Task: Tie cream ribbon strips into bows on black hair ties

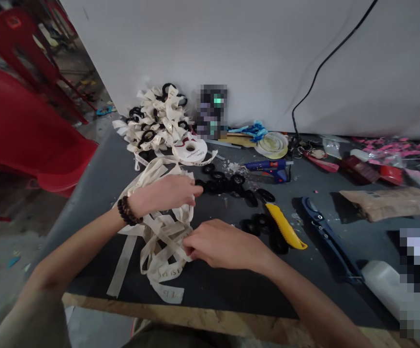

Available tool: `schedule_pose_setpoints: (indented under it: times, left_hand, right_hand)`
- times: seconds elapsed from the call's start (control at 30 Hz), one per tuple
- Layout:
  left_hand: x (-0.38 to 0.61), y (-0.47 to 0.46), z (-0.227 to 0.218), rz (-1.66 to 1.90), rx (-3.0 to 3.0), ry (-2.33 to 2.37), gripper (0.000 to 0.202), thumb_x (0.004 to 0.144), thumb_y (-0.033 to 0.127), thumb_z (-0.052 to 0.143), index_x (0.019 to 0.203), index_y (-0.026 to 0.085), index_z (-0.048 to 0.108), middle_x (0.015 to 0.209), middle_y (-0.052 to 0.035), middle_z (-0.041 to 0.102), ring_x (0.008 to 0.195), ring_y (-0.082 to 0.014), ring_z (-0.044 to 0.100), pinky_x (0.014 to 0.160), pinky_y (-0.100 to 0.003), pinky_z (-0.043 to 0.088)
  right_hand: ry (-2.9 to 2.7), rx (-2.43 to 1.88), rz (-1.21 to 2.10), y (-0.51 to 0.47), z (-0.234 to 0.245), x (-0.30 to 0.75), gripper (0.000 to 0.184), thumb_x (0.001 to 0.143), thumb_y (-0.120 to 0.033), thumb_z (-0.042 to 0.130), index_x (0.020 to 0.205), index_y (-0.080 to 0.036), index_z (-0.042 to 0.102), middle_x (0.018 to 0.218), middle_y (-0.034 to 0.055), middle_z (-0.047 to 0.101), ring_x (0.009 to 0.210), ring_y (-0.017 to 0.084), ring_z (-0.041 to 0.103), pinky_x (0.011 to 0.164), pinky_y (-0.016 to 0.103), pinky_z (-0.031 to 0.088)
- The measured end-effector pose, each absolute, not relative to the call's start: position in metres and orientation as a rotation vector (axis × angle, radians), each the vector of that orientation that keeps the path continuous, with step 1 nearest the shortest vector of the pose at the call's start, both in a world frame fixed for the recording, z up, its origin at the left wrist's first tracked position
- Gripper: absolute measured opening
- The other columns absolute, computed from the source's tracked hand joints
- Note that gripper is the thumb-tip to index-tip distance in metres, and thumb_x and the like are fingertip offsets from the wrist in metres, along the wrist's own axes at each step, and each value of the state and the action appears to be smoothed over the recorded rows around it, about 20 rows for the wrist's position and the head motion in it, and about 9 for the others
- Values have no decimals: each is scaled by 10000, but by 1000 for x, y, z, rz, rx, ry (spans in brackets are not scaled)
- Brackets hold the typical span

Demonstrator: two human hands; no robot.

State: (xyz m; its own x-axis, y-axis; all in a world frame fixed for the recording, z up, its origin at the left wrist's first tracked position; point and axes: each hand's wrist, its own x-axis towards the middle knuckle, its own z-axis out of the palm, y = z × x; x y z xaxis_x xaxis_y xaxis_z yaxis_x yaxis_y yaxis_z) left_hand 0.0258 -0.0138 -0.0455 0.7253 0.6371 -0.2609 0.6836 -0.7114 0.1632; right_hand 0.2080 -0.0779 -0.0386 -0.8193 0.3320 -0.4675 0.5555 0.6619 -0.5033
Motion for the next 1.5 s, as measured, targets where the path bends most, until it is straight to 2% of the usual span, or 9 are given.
schedule_pose_setpoints:
  times: [0.13,0.3,0.5,0.67,0.87,1.0,1.13,1.33,1.5]
  left_hand:
    - [13,-8,-49,-343,2510,896,148,972,132,636,943,220,752,858,-17,792,764,-187,722,648,-265,418]
    - [-29,5,-41,-430,2487,1337,288,951,168,627,679,187,718,712,-71,740,681,-215,695,629,-302,407]
    - [-10,1,-32,-23,2564,1126,346,1104,289,479,1193,237,810,1106,-64,837,1004,-215,780,853,-283,545]
    - [5,-2,-56,-78,2635,1664,242,1092,236,570,1100,113,778,1091,-179,816,1021,-281,791,826,-321,576]
    - [-27,-11,-49,-479,2586,1686,214,1051,290,677,926,142,768,882,-150,796,875,-326,806,678,-309,532]
    - [-9,-20,-25,-132,2625,1365,179,1092,269,598,1106,179,752,1113,-127,823,1051,-273,794,827,-299,551]
    - [12,-19,-18,78,2167,1015,288,1113,360,500,1112,199,740,956,-42,807,777,-167,721,681,-243,482]
    - [6,-11,-21,171,1924,990,343,1005,478,607,1051,189,785,897,-50,789,744,-158,673,649,-248,445]
    - [6,-10,-20,183,1914,985,273,956,423,645,1005,195,789,873,-47,800,716,-147,672,646,-243,455]
  right_hand:
    - [2554,709,-919,-76,-35,212,162,972,-78,735,1001,-214,817,936,26,841,858,177,755,658,283,344]
    - [2527,744,-966,-69,-30,215,164,1000,-81,699,979,-207,802,980,26,848,883,178,756,664,288,343]
    - [2632,950,-1050,-61,-29,223,220,1021,-88,625,946,-219,786,941,14,830,864,182,726,689,296,341]
    - [2661,956,-1146,-61,-27,230,227,1019,-93,612,927,-211,782,894,1,811,843,165,702,738,296,365]
    - [2646,1087,-1022,-58,-22,233,218,1011,-108,628,907,-216,786,916,25,827,854,187,716,710,296,339]
    - [2659,1314,-1073,-52,-22,241,201,999,-150,634,915,-234,795,883,15,825,782,170,700,694,271,369]
    - [2718,1510,-1144,-48,-19,250,186,1000,-227,621,945,-231,799,860,18,819,724,164,681,694,267,418]
    - [2772,1660,-1293,-42,-19,258,213,989,-321,610,957,-220,795,885,44,826,762,189,710,748,291,487]
    - [2707,1665,-1402,-37,-22,262,238,978,-399,637,941,-227,798,822,39,808,756,192,720,716,290,489]
